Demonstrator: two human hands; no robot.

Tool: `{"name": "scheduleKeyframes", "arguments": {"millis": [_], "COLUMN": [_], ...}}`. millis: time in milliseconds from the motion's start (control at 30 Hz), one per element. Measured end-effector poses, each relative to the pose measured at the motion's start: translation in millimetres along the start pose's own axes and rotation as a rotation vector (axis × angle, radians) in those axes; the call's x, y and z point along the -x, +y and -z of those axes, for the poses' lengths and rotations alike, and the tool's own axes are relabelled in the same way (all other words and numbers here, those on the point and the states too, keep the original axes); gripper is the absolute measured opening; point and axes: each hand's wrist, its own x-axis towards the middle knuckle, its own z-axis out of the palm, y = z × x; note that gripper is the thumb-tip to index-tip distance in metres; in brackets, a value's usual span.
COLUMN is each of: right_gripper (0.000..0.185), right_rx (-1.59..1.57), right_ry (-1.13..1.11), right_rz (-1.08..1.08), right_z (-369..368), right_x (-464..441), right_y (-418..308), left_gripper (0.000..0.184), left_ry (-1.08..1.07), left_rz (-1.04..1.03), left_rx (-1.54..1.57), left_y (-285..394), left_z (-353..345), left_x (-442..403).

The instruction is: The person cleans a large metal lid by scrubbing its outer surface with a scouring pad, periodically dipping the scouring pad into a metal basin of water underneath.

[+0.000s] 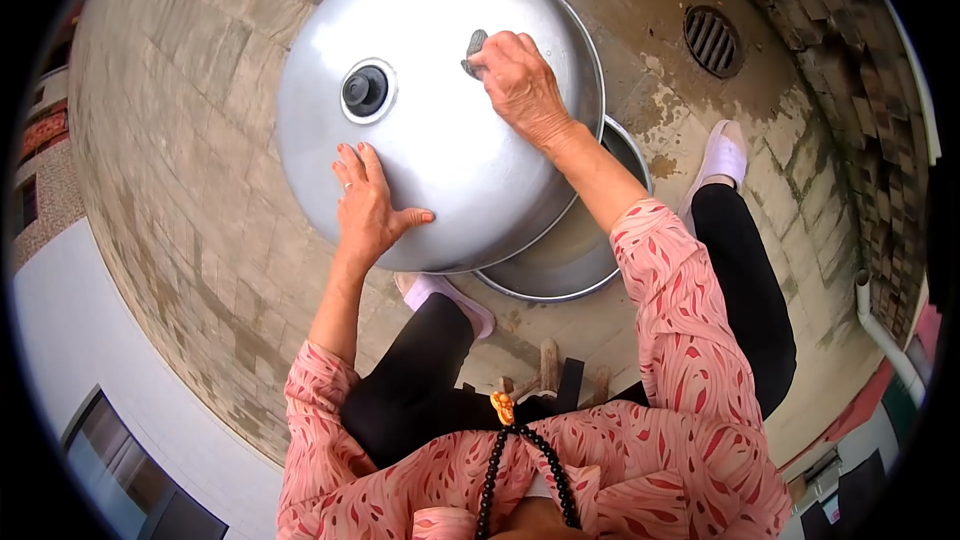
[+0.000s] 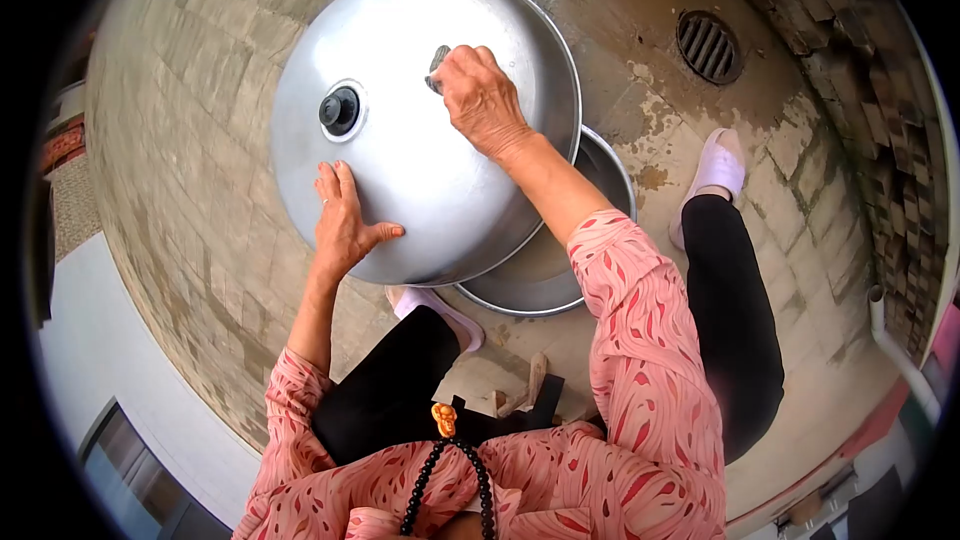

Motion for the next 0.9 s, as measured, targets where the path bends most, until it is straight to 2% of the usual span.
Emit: {"name": "scheduleKeyframes", "arguments": {"millis": [33, 100, 200, 267, 333, 400, 500, 600, 700, 733, 800, 833, 900], "right_gripper": [0.015, 0.014, 0.009, 0.006, 0.006, 0.007, 0.009, 0.011, 0.01, 0.01, 0.012, 0.014, 0.018], "right_rx": [0.047, 0.136, 0.296, 0.096, -0.073, -0.062, 0.265, 0.311, 0.055, 0.008, 0.061, 0.153, 0.229], "right_ry": [0.051, 0.141, 0.258, 0.045, -0.035, -0.054, 0.123, 0.165, -0.027, -0.044, -0.184, -0.081, 0.016], "right_rz": [0.013, -0.106, -0.22, -0.118, 0.076, 0.106, -0.104, -0.124, 0.087, 0.121, 0.102, 0.074, -0.211], "right_z": [3, 4, -12, -27, -46, -38, -6, -23, -56, -58, -41, -42, -19], "right_x": [-13, -42, -57, -36, -6, -18, -74, -77, -40, -37, -54, -68, -100], "right_y": [16, 48, 31, -12, -43, -22, 55, 40, -34, -37, -13, 24, 71], "left_gripper": [0.135, 0.135, 0.133, 0.132, 0.13, 0.129, 0.129, 0.13, 0.129, 0.129, 0.129, 0.13, 0.127], "left_ry": [-0.005, 0.0, 0.004, 0.008, 0.007, -0.006, -0.028, -0.04, -0.049, -0.055, -0.044, -0.04, -0.05], "left_rz": [0.013, 0.013, 0.034, 0.043, 0.053, 0.049, 0.073, 0.1, 0.116, 0.115, 0.104, 0.1, 0.1], "left_rx": [0.016, 0.026, 0.033, 0.045, 0.057, 0.05, 0.047, 0.055, 0.067, 0.068, 0.078, 0.084, 0.101], "left_y": [3, 3, 5, 6, 9, 12, 10, 14, 13, 13, 12, 12, 15], "left_z": [1, -1, 1, 2, 2, 7, 6, 9, 9, 9, 9, 10, 14], "left_x": [1, 2, 2, 2, 2, 1, 4, 2, 2, 2, 2, 4, 3]}}
